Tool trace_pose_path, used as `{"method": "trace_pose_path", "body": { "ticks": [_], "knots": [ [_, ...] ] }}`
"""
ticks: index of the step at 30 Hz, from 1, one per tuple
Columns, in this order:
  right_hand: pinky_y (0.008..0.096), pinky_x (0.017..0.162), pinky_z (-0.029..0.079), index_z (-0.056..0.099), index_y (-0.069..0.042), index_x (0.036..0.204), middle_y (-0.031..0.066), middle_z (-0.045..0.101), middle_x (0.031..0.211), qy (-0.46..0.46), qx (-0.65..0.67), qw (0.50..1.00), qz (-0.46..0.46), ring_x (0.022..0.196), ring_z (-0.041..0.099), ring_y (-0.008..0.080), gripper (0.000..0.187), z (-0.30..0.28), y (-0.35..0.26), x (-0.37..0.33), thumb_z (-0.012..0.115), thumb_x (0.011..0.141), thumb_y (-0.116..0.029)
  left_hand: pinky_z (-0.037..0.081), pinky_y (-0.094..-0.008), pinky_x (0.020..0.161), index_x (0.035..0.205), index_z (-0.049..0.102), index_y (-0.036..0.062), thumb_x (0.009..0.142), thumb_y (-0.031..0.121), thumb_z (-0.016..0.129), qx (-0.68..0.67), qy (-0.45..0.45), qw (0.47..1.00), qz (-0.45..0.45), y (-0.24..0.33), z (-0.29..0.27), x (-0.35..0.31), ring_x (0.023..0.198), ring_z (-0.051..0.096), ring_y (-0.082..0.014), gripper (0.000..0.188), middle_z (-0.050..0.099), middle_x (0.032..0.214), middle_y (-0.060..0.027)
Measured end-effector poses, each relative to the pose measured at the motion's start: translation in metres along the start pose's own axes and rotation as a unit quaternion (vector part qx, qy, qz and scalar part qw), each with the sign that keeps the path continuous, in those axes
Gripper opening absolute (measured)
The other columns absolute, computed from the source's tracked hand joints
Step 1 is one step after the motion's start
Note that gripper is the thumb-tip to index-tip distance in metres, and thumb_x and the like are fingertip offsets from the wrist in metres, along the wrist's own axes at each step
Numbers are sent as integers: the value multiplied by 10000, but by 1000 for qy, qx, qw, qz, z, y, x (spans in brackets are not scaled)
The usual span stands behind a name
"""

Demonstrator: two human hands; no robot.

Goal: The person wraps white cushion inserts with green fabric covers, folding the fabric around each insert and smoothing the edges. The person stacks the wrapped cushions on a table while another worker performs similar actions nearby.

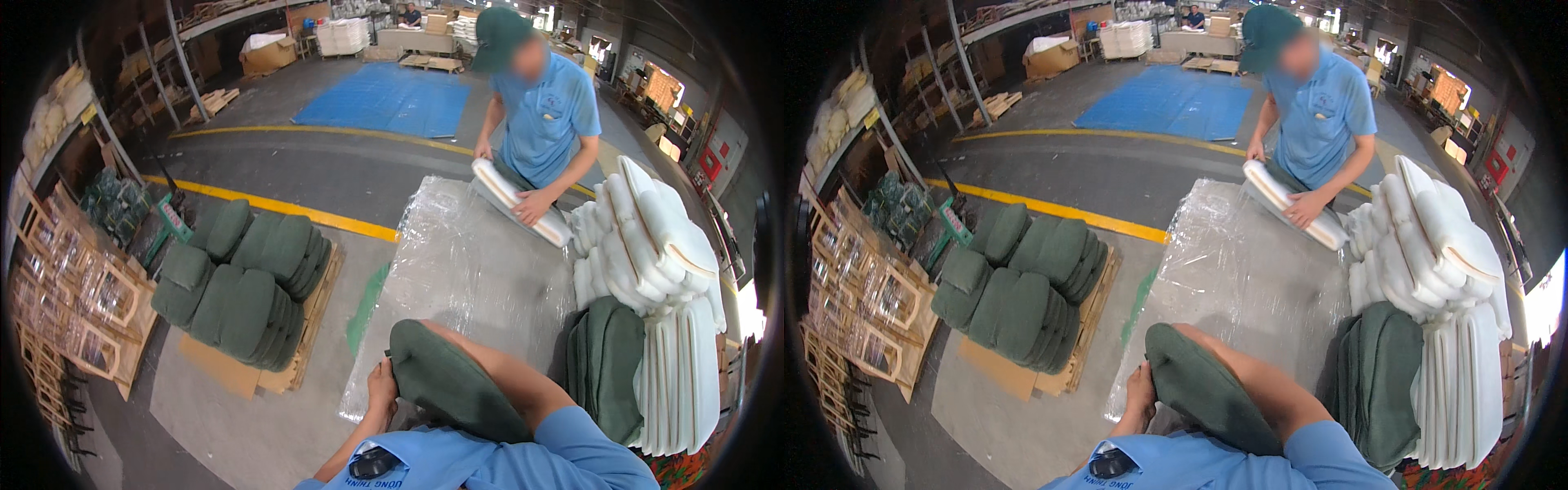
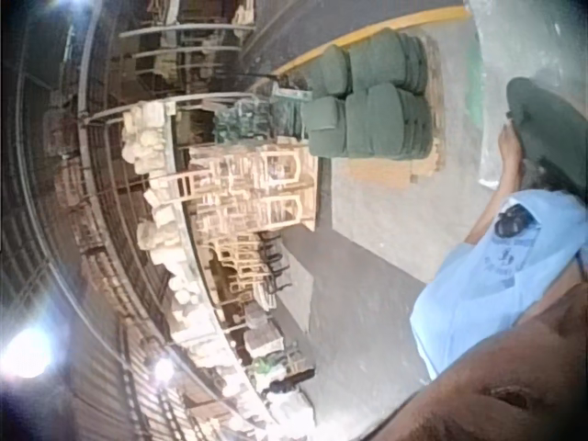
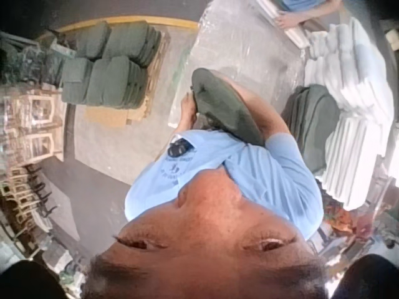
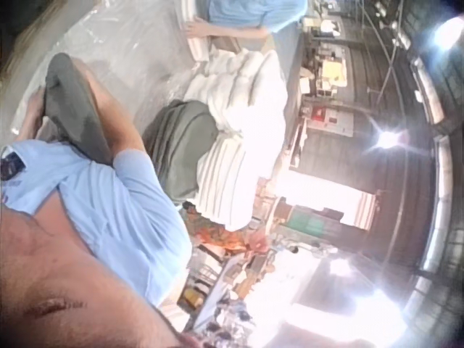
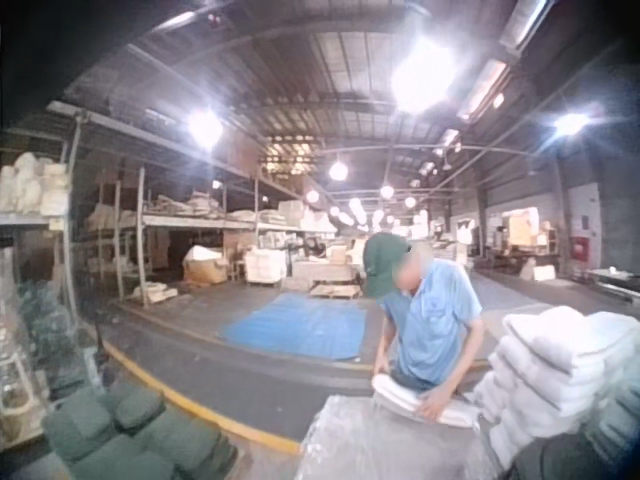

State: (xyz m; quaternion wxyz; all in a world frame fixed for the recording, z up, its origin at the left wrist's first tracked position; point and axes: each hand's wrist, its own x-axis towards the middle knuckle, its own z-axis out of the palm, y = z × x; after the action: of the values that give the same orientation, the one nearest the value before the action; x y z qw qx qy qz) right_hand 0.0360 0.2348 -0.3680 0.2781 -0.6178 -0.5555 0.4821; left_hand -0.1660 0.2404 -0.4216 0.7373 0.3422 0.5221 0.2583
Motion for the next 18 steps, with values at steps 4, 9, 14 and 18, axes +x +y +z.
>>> {"method": "trace_pose_path", "body": {
  "ticks": [4, 9, 14, 18],
  "knots": [
    [420, 852, 540, 733, -16, 1117, 133, 748, 1029, -18, -61, 998, -28, 931, 659, 198, 345, 17, -1, 40, 677, 964, -320, 535, -383, 852, 1190, 700, -51, 1139, 387, 490, 80, 11, 995, 55, -16, -25, 26, 936, 672, -235, 488, 731, 1071, -154],
    [431, 875, 536, 726, -15, 1136, 139, 746, 1048, 26, -134, 991, -1, 951, 666, 219, 382, 8, 33, 29, 654, 985, -359, 543, -419, 862, 1306, 657, -23, 1088, 242, 565, 401, -14, 903, 154, -16, -19, 38, 925, 691, -286, 355, 730, 1107, -203],
    [436, 929, 521, 706, -17, 1195, 151, 739, 1115, 99, -79, 992, 22, 1022, 670, 265, 482, -25, 53, -65, 581, 1033, -454, 557, -389, 829, 1531, 468, 53, 937, -31, 613, 375, -189, 903, 90, 13, -37, 46, 981, 707, -262, 617, 716, 1206, -152],
    [435, 1120, 434, 443, -93, 1603, 136, 566, 1502, 35, 240, 956, 163, 1362, 531, 270, 804, -44, -8, -242, 478, 1053, -677, 569, -342, 800, 1562, 433, 71, 896, -79, 668, 251, -367, 894, -58, 43, -51, 60, 1009, 700, -234, 722, 708, 1241, -133]
  ]
}}
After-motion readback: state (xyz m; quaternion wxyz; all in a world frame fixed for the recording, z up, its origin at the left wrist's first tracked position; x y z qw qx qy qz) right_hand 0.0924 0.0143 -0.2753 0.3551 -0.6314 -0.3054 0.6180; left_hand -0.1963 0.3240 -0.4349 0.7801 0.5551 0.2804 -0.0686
